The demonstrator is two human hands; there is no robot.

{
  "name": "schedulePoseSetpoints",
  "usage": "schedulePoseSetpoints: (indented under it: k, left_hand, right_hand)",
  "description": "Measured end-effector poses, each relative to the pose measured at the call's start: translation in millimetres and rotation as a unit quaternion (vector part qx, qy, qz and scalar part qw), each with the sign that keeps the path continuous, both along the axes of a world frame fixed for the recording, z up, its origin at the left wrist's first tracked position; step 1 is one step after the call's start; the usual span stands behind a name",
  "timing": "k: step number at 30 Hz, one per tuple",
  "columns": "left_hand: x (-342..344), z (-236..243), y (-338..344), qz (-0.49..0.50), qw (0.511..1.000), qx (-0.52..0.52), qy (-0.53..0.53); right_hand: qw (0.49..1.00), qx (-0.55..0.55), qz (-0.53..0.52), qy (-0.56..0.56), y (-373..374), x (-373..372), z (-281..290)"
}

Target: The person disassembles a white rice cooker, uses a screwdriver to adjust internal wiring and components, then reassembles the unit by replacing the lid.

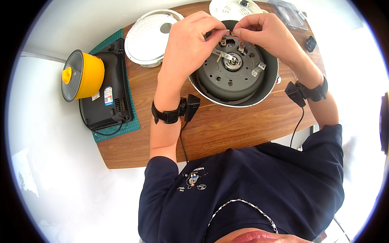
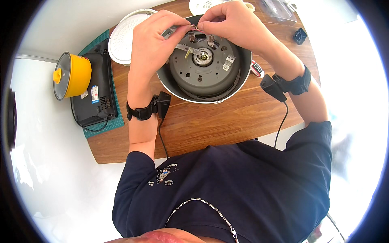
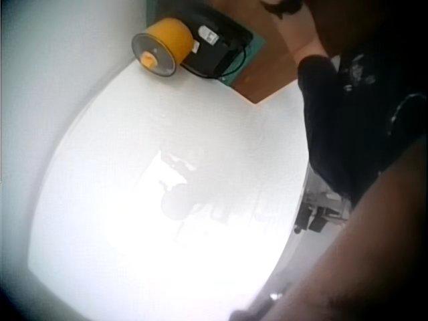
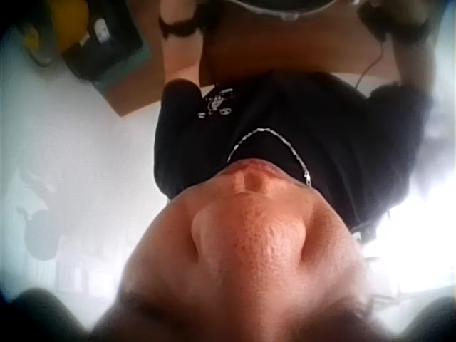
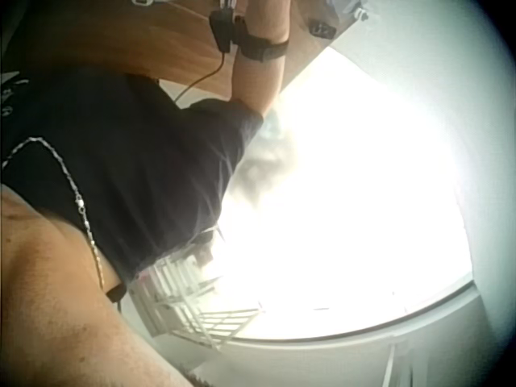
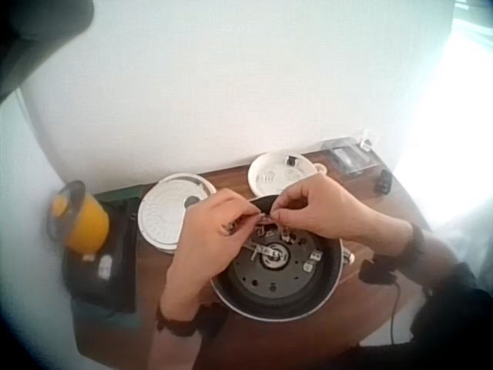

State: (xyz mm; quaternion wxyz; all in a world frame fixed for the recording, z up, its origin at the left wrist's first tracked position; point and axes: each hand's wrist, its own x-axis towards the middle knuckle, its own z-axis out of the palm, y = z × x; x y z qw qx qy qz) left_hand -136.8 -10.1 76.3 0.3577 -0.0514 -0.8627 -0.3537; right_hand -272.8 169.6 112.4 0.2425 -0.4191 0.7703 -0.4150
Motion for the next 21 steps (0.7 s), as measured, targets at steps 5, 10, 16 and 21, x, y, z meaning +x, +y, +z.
schedulePoseSetpoints:
  k: [5, 10, 16, 21]
  left_hand:
    - [1, 0, 0, 0.004, 1.000, 0.003, 0.000]
    - [1, 0, -1, 0.011, 1.000, 0.002, 0.018]
    - [0, -2, 1, 0.014, 1.000, 0.002, 0.012]
    - [-3, 0, 1, -0.008, 1.000, 0.018, 0.022]
  right_hand:
    - [1.000, 0.008, -0.009, 0.017, -3, 3, 2]
    - [0.999, 0.010, -0.017, 0.036, -6, 5, 5]
    - [0.998, 0.017, -0.016, 0.063, -7, 4, 5]
    - [0.999, 0.024, -0.026, 0.036, -10, 4, 5]
